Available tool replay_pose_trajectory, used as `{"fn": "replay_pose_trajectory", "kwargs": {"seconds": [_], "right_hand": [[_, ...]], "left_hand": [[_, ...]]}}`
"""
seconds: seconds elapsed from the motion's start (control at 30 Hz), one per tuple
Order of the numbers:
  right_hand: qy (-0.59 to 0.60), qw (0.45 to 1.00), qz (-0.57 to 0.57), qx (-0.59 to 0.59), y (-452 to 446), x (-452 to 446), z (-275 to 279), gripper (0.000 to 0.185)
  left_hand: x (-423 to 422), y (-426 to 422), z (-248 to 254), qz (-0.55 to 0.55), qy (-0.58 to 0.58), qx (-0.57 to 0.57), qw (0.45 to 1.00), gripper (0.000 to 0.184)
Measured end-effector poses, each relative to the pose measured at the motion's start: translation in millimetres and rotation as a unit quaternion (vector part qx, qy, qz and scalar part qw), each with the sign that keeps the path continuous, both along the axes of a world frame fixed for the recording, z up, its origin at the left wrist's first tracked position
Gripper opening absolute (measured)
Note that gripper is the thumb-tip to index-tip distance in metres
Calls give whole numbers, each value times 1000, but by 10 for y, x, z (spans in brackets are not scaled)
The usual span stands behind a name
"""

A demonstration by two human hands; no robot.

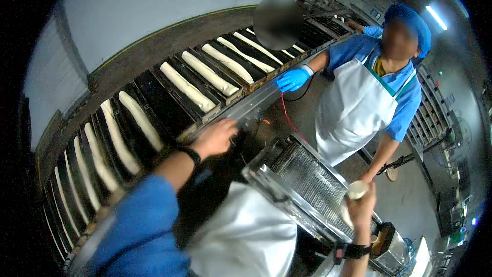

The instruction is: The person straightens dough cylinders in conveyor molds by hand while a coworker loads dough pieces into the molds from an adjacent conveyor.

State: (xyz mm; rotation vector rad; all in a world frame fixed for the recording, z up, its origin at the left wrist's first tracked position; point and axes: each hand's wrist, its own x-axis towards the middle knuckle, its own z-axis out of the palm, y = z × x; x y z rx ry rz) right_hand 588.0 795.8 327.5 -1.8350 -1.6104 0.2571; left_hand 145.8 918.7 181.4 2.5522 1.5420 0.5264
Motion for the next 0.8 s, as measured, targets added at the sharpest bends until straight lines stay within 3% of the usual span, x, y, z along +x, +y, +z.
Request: {"fn": "replay_pose_trajectory", "kwargs": {"seconds": [0.03,0.07,0.13,0.23,0.27,0.3,0.4,0.43,0.47,0.53,0.57,0.67,0.7,0.77,0.8], "right_hand": [[74,994,77,-10,169,307,8,34],[161,984,64,-32,155,-103,520,36],[336,931,110,89,222,-397,837,54],[426,887,163,71,340,-1195,1324,44],[443,872,200,60,418,-1344,1338,45],[487,833,263,17,479,-1552,1377,46],[596,704,373,-99,551,-2026,1306,50],[583,678,422,-148,628,-2009,1251,51],[579,677,436,-132,631,-2054,1238,51],[553,716,417,-93,687,-1880,1139,52],[566,718,395,-87,711,-1726,1080,51],[575,756,309,-42,744,-1084,748,43],[591,761,263,-38,741,-856,649,41],[643,746,174,-3,638,-329,419,37],[637,761,121,18,575,-46,370,34]], "left_hand": [[33,69,36,-1,7,1,1000,41],[54,126,4,1,7,3,1000,41],[108,278,-97,6,13,-17,1000,39],[245,339,168,36,28,-110,993,42],[299,339,389,63,51,-188,979,42],[291,363,248,31,20,-87,996,38],[383,437,329,57,81,-85,991,43],[389,502,276,52,110,-80,989,43],[336,841,-486,26,30,-88,995,40],[394,657,-138,34,26,-67,997,44],[400,650,-149,17,90,-24,995,47],[480,699,3,10,20,-88,996,40],[463,760,-165,13,2,-94,995,42],[440,807,-230,6,-26,-24,999,41],[428,776,-150,18,-34,-63,997,39]]}}
